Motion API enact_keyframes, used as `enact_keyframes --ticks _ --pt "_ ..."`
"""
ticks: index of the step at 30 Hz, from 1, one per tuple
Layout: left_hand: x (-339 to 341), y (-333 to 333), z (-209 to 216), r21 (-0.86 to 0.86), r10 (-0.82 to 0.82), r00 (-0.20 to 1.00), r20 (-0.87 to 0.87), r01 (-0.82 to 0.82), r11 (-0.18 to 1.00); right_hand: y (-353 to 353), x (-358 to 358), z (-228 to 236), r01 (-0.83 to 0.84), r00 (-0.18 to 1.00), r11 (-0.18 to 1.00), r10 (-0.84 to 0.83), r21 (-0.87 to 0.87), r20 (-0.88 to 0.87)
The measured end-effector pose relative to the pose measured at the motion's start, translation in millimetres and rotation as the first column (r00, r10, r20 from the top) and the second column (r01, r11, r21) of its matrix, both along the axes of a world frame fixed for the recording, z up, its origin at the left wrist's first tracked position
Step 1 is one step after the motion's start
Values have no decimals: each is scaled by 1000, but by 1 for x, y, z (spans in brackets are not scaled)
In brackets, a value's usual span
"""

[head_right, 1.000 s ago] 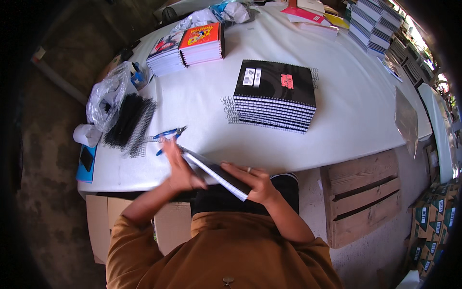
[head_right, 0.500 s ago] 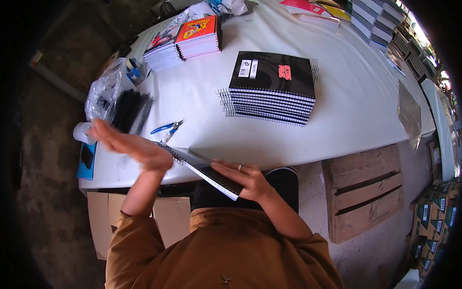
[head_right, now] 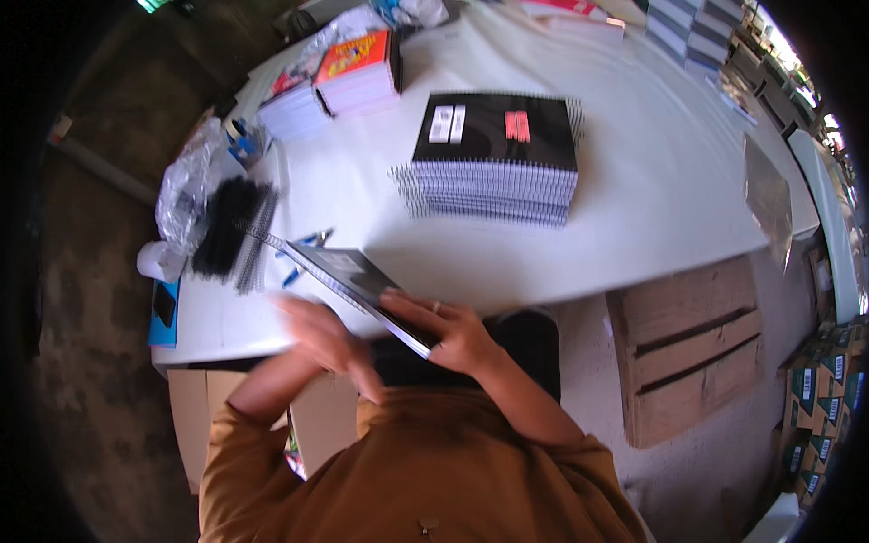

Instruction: The person binds notebooks by threading plastic spirals through the punched edges of paper stacks and then stacking the completed notebooks on a table.

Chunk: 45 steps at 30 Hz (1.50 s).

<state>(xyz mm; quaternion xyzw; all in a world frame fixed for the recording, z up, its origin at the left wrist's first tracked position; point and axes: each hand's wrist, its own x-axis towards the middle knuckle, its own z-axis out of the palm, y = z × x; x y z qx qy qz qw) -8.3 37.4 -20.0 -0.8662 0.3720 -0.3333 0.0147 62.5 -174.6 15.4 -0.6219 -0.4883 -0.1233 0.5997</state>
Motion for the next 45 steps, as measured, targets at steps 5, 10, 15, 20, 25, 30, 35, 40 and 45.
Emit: enact_keyframes --ticks 5,10,15,20,25,30,35,40,45 --pt "1 -34 16 -291 31 997 66 -10 957 6 -7 1 28 999 999 -27 -20 27" --pt "3 -53 52 -335 -58 976 208 126 934 8 -6 -3 20 997 998 -16 -56 70" --pt "-1 -57 25 -399 -32 999 20 37 916 10 -6 -1 60 998 998 -60 13 -3" --pt "26 -56 83 -168 183 802 569 -105 980 11 -9 -3 92 987 991 -77 -102 139" --pt "0 -61 43 -281 -32 999 33 40 959 9 2 -13 79 969 993 -57 -83 241" --pt "38 -63 130 -387 51 996 69 -20 922 5 -7 8 12 942 1000 -12 -2 -337" --pt "49 -61 117 -370 67 996 -61 -85 925 11 8 10 -80 974 995 89 51 -207" --pt "64 -62 121 -388 168 883 438 17 922 8 2 3 -96 922 994 66 -59 -381" --pt "29 -55 53 -306 130 988 86 -98 947 10 1 10 -96 969 992 74 -81 -236"
